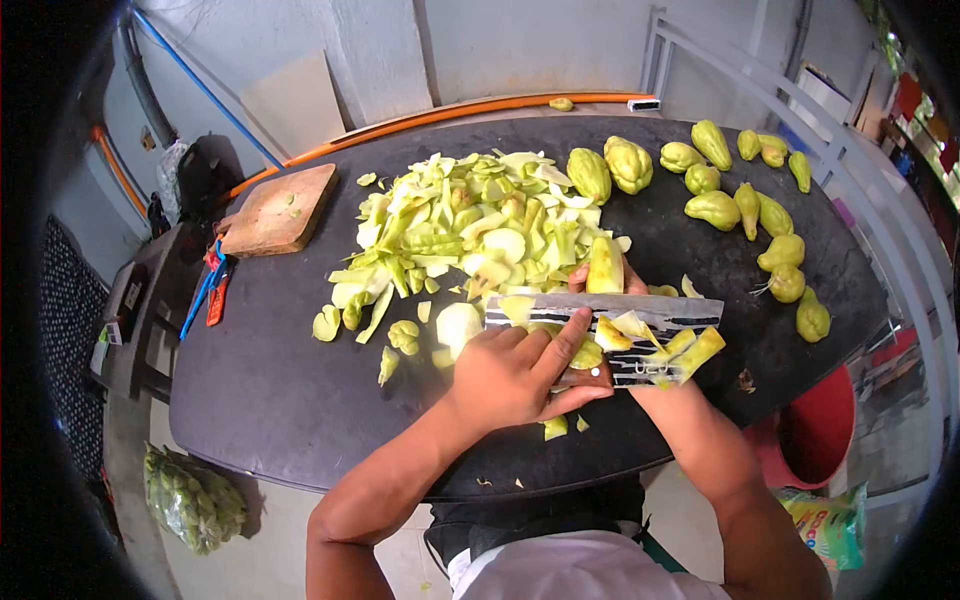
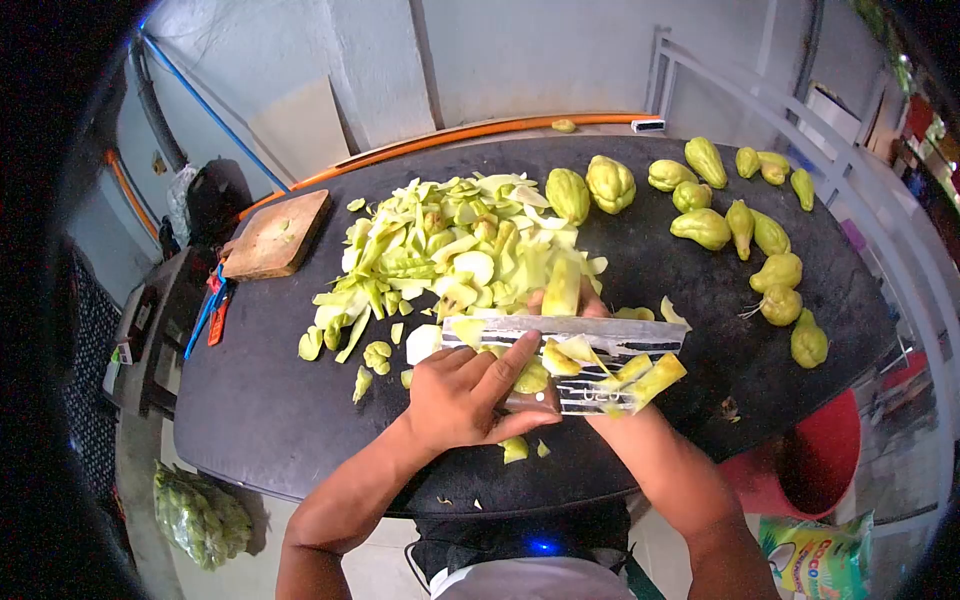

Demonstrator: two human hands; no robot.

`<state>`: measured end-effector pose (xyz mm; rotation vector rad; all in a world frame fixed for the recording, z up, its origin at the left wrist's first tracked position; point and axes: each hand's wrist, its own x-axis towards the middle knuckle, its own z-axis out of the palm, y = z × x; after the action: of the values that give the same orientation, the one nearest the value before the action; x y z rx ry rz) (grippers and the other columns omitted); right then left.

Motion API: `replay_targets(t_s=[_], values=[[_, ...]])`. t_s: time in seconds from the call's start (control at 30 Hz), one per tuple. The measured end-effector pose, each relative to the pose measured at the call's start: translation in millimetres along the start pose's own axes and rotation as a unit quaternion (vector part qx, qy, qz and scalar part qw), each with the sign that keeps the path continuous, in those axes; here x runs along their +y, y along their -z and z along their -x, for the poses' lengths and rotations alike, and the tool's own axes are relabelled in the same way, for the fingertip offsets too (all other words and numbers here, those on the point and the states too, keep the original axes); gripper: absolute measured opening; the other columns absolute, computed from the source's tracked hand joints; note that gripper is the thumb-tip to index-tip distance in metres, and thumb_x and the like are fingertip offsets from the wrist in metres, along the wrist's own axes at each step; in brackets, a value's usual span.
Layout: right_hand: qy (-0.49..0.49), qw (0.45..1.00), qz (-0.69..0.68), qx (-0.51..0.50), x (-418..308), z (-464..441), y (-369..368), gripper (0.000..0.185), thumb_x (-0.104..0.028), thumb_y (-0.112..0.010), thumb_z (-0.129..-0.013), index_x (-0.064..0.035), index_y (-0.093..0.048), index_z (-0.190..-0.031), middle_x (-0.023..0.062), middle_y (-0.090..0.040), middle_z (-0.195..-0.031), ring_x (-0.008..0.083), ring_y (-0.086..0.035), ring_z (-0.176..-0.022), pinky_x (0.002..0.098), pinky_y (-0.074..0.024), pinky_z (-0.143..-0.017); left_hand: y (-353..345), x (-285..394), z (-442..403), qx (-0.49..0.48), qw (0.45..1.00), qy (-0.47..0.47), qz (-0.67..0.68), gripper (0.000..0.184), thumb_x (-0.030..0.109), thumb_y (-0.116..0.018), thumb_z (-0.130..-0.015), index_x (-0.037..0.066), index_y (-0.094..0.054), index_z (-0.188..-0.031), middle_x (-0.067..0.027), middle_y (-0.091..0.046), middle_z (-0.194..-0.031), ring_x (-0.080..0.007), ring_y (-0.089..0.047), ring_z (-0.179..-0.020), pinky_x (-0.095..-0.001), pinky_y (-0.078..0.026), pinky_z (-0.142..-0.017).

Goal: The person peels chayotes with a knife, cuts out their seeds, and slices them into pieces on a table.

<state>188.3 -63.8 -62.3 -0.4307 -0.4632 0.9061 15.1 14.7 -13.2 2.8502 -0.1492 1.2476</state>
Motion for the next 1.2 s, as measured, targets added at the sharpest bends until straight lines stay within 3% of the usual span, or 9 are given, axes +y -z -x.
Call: replay_targets(t_s=[0.27, 0.43, 0.57, 0.77, 0.83, 0.93, 1.07, 1.1, 1.2], values=[[0.038, 0.981, 0.189, -0.007, 3.0, 0.4, 7.2, 0.037, -0.024, -0.050, -0.106, -0.0068, -0.049, -0.139, 0.0092, -0.060, -0.119, 0.0183, -0.063, -0.101, 0.0353, -0.0551, -0.095, -2.6, -13.7, 5.3, 0.002, 0.999, 0.024, 0.021, 0.085, 0.055, -0.082, -0.071, 0.002, -0.061, -0.134, -0.0029, -0.058, -0.063, -0.0191, -0.060, -0.051, -0.0317, -0.049, -0.050], [-0.062, 0.988, -0.093, -0.108, -8.0, 5.1, -28.5, 0.040, -0.031, -0.046, -0.106, -0.0112, -0.048, -0.141, 0.0086, -0.061, -0.122, 0.0215, -0.062, -0.111, 0.0377, -0.0536, -0.098, 9.3, -16.0, 4.2, -0.033, 0.998, 0.058, 0.011, 0.084, 0.053, -0.083, -0.072, 0.003, -0.060, -0.135, -0.0057, -0.063, -0.067, -0.0228, -0.064, -0.054, -0.0333, -0.052, -0.054], [-0.086, 0.985, 0.001, 0.147, -2.9, 6.1, -20.5, 0.052, -0.047, -0.041, -0.105, -0.0150, -0.044, -0.146, 0.0101, -0.054, -0.140, 0.0297, -0.055, -0.127, 0.0488, -0.0455, -0.109, -0.6, -35.8, 12.1, 0.012, 0.994, 0.090, 0.062, 0.082, 0.057, -0.079, -0.076, 0.005, -0.059, -0.136, -0.0080, -0.066, -0.071, -0.0254, -0.065, -0.052, -0.0354, -0.050, -0.047], [-0.125, 0.987, 0.076, 0.069, -10.9, 2.9, -17.1, 0.038, -0.046, -0.055, -0.100, -0.0204, -0.055, -0.128, 0.0030, -0.063, -0.111, 0.0204, -0.065, -0.093, 0.0441, -0.0539, -0.066, 2.7, -57.1, 14.8, -0.020, 0.939, 0.322, 0.120, 0.065, 0.057, -0.073, -0.084, 0.009, -0.067, -0.128, -0.0132, -0.071, -0.072, -0.0275, -0.071, -0.061, -0.0372, -0.055, -0.057], [-0.142, 0.983, 0.023, 0.115, -14.2, 0.2, -34.4, 0.038, -0.049, -0.053, -0.100, -0.0210, -0.057, -0.125, 0.0013, -0.063, -0.107, 0.0195, -0.062, -0.087, 0.0410, -0.0498, -0.063, 9.4, -58.8, 19.3, -0.029, 0.923, 0.356, 0.142, 0.055, 0.031, -0.076, -0.090, -0.004, -0.062, -0.131, -0.0152, -0.077, -0.097, -0.0141, -0.073, -0.086, -0.0296, -0.058, -0.075], [-0.193, 0.967, -0.132, 0.099, -20.7, -2.1, -23.0, 0.041, -0.053, -0.052, -0.099, -0.0201, -0.058, -0.123, 0.0007, -0.063, -0.109, 0.0190, -0.061, -0.089, 0.0378, -0.0456, -0.062, 8.9, -52.3, 15.8, -0.041, 0.921, 0.367, 0.124, 0.059, 0.032, -0.077, -0.089, -0.004, -0.061, -0.132, -0.0165, -0.076, -0.097, -0.0169, -0.074, -0.086, -0.0298, -0.058, -0.077], [-0.100, 0.981, -0.073, 0.151, -16.9, 2.2, -38.4, 0.043, -0.051, -0.047, -0.100, -0.0163, -0.058, -0.124, 0.0055, -0.060, -0.118, 0.0229, -0.059, -0.110, 0.0438, -0.0534, -0.084, 11.7, -27.9, 12.0, -0.045, 0.971, 0.220, 0.084, 0.069, 0.042, -0.081, -0.082, 0.000, -0.061, -0.133, -0.0125, -0.075, -0.088, -0.0225, -0.075, -0.074, -0.0325, -0.059, -0.070], [-0.086, 0.991, -0.098, 0.009, -14.8, 4.6, -33.9, 0.043, -0.047, -0.045, -0.101, -0.0124, -0.056, -0.123, 0.0108, -0.058, -0.125, 0.0246, -0.058, -0.115, 0.0456, -0.0533, -0.093, 11.4, -19.8, 9.6, -0.024, 0.987, 0.148, 0.055, 0.074, 0.048, -0.082, -0.078, 0.003, -0.063, -0.133, -0.0074, -0.071, -0.076, -0.0230, -0.070, -0.062, -0.0334, -0.057, -0.060], [-0.140, 0.983, -0.093, 0.070, -13.7, -11.7, 12.0, 0.043, -0.043, -0.041, -0.103, -0.0052, -0.062, -0.105, 0.0137, -0.067, -0.094, 0.0257, -0.066, -0.088, 0.0407, -0.0543, -0.084, 5.0, -4.4, 4.1, 0.001, 1.000, 0.007, 0.009, 0.082, 0.054, -0.082, -0.073, 0.004, -0.062, -0.134, -0.0021, -0.063, -0.066, -0.0177, -0.063, -0.053, -0.0311, -0.051, -0.051]])
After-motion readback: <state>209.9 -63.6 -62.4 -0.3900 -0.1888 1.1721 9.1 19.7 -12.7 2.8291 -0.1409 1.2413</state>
